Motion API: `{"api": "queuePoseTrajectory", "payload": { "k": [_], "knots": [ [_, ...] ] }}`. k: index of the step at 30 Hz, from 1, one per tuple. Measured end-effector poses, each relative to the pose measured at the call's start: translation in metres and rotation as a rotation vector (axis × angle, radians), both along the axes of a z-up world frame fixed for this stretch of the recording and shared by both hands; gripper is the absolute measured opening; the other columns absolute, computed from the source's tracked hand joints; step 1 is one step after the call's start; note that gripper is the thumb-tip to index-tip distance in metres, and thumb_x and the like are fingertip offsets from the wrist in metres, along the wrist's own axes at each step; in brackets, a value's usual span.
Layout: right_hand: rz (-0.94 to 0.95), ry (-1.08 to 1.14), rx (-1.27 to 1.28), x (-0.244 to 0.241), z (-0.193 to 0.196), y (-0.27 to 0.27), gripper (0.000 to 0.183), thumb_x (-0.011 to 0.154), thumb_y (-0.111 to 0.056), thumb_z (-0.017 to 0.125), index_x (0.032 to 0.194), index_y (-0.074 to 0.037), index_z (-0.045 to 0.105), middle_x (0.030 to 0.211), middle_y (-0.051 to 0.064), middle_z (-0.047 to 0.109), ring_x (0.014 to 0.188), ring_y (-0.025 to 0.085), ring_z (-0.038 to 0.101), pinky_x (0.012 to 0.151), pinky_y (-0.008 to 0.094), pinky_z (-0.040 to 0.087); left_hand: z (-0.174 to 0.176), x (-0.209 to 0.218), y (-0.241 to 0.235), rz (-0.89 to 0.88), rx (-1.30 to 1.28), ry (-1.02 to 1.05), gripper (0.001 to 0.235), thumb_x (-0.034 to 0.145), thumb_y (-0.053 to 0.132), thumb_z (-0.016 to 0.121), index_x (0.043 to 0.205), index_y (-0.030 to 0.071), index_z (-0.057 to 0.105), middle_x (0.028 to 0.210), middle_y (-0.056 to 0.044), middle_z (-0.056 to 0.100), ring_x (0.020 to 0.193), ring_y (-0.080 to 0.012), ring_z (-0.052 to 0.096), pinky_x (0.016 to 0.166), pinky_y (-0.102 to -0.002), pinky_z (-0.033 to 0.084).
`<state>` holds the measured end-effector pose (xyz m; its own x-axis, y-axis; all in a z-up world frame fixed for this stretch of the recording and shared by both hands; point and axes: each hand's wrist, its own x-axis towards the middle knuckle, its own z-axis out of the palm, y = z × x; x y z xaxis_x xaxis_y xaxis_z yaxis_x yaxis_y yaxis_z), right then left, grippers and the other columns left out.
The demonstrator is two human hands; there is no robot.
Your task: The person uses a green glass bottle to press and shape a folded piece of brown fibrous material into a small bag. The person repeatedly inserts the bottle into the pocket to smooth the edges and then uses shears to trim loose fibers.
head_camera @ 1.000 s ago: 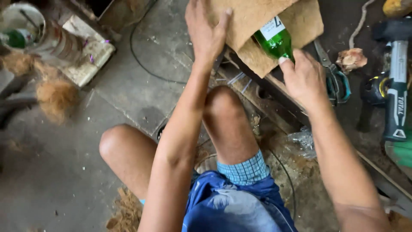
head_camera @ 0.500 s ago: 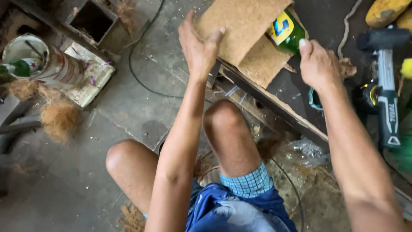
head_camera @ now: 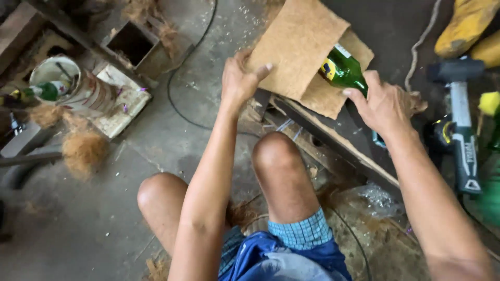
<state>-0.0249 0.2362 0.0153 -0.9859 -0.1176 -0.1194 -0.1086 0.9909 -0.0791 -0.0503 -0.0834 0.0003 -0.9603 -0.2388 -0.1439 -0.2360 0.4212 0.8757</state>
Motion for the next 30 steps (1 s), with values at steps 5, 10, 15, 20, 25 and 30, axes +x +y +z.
{"api": "queuePoseTrajectory", "payload": {
  "k": [5, 10, 15, 20, 25, 30],
  "knots": [
    [0.235, 0.308, 0.006, -0.013, -0.018, 0.031, 0.037, 0.104, -0.03, 0.063, 0.126, -0.003, 0.051, 0.115, 0.021, 0.058, 0.101, 0.038, 0.059, 0.093, 0.052, 0.047, 0.022, 0.015, -0.003, -0.144, 0.051, -0.162, 0.066, 0.061, 0.051, 0.072, 0.112, 0.016, 0.047, 0.107, -0.002, 0.059, 0.091, -0.0159, 0.056, 0.07, -0.033, 0.043],
    [0.335, 0.383, -0.073, -0.038, -0.014, 0.039, 0.04, 0.096, -0.023, 0.071, 0.126, -0.002, 0.055, 0.12, 0.02, 0.06, 0.109, 0.039, 0.059, 0.093, 0.053, 0.041, 0.006, 0.009, -0.016, -0.343, 0.406, -0.133, 0.101, 0.058, 0.032, 0.085, 0.14, 0.011, 0.031, 0.113, -0.009, 0.052, 0.1, -0.0231, 0.063, 0.079, -0.034, 0.062],
    [0.47, 0.616, -0.126, -0.032, -0.022, 0.032, 0.032, 0.101, -0.022, 0.07, 0.12, 0.0, 0.056, 0.114, 0.018, 0.059, 0.103, 0.032, 0.059, 0.085, 0.044, 0.048, 0.022, 0.005, -0.008, -0.189, 0.429, -0.245, 0.049, 0.078, 0.062, 0.054, 0.098, 0.019, 0.044, 0.08, 0.005, 0.04, 0.065, -0.0045, 0.037, 0.046, -0.022, 0.029],
    [0.606, 0.528, -0.144, -0.025, 0.005, 0.015, 0.042, 0.093, -0.02, 0.078, 0.122, 0.002, 0.058, 0.114, 0.021, 0.066, 0.103, 0.035, 0.065, 0.093, 0.049, 0.055, 0.018, 0.01, -0.004, -0.292, 0.768, -0.03, 0.105, 0.056, 0.048, 0.084, 0.14, 0.006, 0.039, 0.135, -0.014, 0.06, 0.119, -0.03, 0.065, 0.098, -0.044, 0.061],
    [0.255, 0.136, -0.369, -0.024, 0.042, 0.009, 0.03, 0.111, -0.025, 0.056, 0.124, -0.001, 0.066, 0.101, 0.018, 0.069, 0.083, 0.032, 0.064, 0.066, 0.047, 0.052, 0.011, 0.017, 0.0, -0.436, 0.781, 0.131, 0.089, 0.069, 0.031, 0.087, 0.139, 0.004, 0.04, 0.137, -0.015, 0.058, 0.123, -0.0291, 0.062, 0.105, -0.043, 0.055],
    [0.16, 0.002, -0.465, -0.025, 0.059, 0.012, 0.023, 0.111, -0.025, 0.057, 0.114, -0.005, 0.068, 0.099, 0.014, 0.072, 0.089, 0.029, 0.068, 0.077, 0.048, 0.053, 0.018, 0.032, -0.007, -0.462, 0.731, 0.135, 0.094, 0.064, 0.035, 0.089, 0.14, 0.004, 0.041, 0.135, -0.015, 0.059, 0.123, -0.0298, 0.063, 0.104, -0.045, 0.057]
  ]
}}
